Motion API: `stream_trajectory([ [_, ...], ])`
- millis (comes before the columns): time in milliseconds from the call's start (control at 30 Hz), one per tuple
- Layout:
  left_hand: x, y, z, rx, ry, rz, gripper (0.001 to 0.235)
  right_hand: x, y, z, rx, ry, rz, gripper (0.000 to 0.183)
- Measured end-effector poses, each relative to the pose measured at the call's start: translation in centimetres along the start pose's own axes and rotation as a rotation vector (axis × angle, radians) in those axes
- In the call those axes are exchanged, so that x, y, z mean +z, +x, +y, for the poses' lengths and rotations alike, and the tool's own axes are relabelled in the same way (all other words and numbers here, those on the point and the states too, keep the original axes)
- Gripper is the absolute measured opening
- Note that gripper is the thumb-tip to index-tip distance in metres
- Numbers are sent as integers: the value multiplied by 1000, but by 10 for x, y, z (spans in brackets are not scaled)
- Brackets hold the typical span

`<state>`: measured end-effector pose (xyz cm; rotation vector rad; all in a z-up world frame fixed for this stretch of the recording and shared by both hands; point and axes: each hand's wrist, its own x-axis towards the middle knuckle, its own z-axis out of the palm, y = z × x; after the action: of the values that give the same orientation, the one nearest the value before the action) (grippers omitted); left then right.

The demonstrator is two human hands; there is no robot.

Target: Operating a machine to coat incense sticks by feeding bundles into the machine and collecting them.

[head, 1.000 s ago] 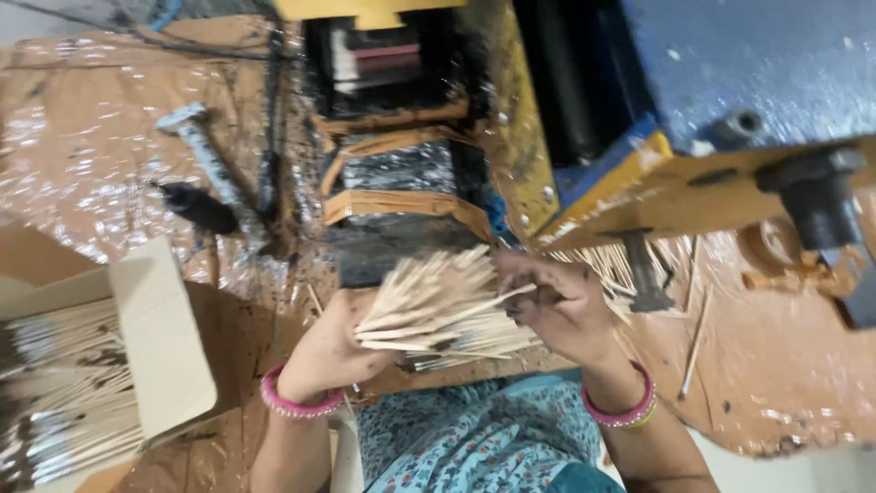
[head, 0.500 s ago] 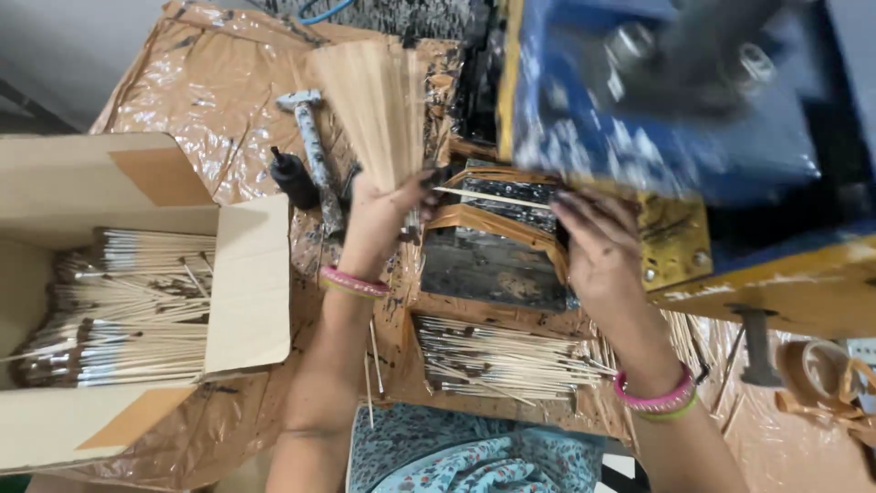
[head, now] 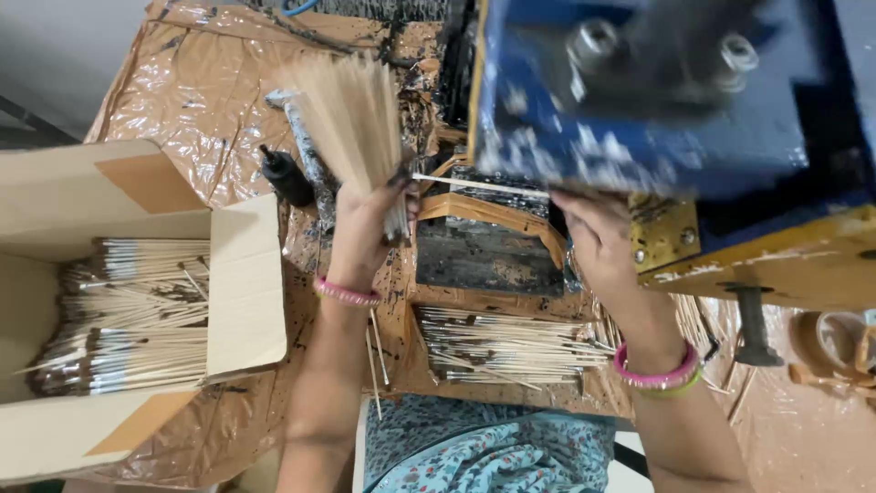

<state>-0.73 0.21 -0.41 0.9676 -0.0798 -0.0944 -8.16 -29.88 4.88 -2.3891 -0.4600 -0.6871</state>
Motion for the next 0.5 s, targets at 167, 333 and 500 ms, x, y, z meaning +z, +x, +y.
stream_trajectory([
  [167,-5,-48,-11,15,47,350,32,-37,-71,44,150,-138,207,15],
  [333,-67,-84,-69,-59,51,326,20,-45,-164,138,676,142,375,14],
  [500,4,-96,-42,-32,190,-119,32,-34,-134,59,635,56,167,19],
])
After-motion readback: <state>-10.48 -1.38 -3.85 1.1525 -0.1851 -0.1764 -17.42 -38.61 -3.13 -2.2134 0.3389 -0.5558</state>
